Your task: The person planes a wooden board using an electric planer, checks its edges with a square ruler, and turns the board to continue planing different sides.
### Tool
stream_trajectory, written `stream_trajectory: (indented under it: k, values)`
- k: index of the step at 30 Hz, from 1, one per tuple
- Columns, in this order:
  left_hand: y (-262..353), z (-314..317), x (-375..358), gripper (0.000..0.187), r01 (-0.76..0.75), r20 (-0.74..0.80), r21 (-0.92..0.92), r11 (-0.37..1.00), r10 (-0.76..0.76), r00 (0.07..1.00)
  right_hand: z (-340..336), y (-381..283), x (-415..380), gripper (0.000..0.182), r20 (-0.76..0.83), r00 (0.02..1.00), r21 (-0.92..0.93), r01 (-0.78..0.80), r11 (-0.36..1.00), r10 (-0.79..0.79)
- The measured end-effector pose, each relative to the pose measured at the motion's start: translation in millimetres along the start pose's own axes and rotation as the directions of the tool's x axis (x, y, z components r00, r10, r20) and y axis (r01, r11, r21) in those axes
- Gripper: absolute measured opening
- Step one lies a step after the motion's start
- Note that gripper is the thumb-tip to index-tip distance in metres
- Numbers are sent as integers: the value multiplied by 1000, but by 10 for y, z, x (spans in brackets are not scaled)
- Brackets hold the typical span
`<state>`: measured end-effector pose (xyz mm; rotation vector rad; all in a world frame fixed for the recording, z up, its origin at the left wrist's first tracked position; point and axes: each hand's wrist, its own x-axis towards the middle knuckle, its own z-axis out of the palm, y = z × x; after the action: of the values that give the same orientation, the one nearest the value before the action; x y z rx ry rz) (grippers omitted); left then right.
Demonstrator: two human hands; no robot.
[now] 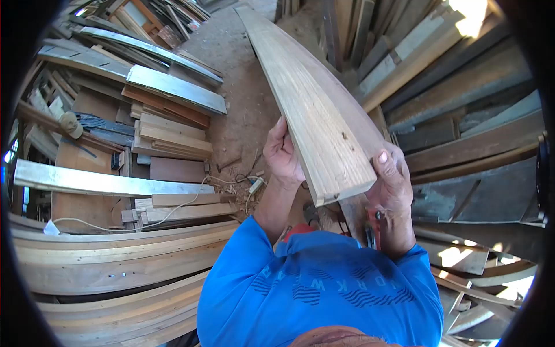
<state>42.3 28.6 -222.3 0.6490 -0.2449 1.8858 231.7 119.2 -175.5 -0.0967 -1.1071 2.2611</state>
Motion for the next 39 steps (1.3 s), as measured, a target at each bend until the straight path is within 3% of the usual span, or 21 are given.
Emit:
stream_trajectory:
  k: [2,5,6,9,12,15,18,21,24,30,36,39]
  values:
    - [125,204,193,54,9,35,38,999,-11,999,212,-99,114,64,35,999,57,33,998,-35]
    - [207,599,454,53,58,46,-114,992,-53,998,423,-239,268,61,95,992,131,71,989,-84]
    - [243,665,520,54,85,53,-119,989,-79,995,588,-298,304,58,48,990,143,121,982,-129]
    - [309,802,658,56,152,142,-146,978,-131,981,608,-360,389,57,114,984,228,105,968,-134]
    - [352,857,716,58,143,98,-99,985,-134,986,696,-402,416,56,83,987,216,114,970,-134]
    - [297,1057,734,47,41,-153,67,997,-30,988,724,-392,430,56,65,988,192,128,973,-142]
    - [384,923,742,57,151,81,-104,983,-143,986,752,-384,433,57,55,988,179,133,975,-144]
    - [342,1074,724,47,58,-74,13,998,-57,996,770,-376,433,58,76,987,182,127,975,-143]
    - [341,1086,712,47,28,-127,51,998,-22,992,799,-376,434,59,91,986,188,119,975,-138]
    - [303,1122,680,43,16,-53,15,1000,-15,998,779,-337,392,60,100,986,200,109,974,-131]
    - [291,1079,642,43,26,-104,1,1000,-26,994,717,-281,357,61,82,989,254,96,962,-121]
    - [379,760,600,54,111,70,-87,990,-106,992,699,-276,341,62,84,989,258,98,961,-123]
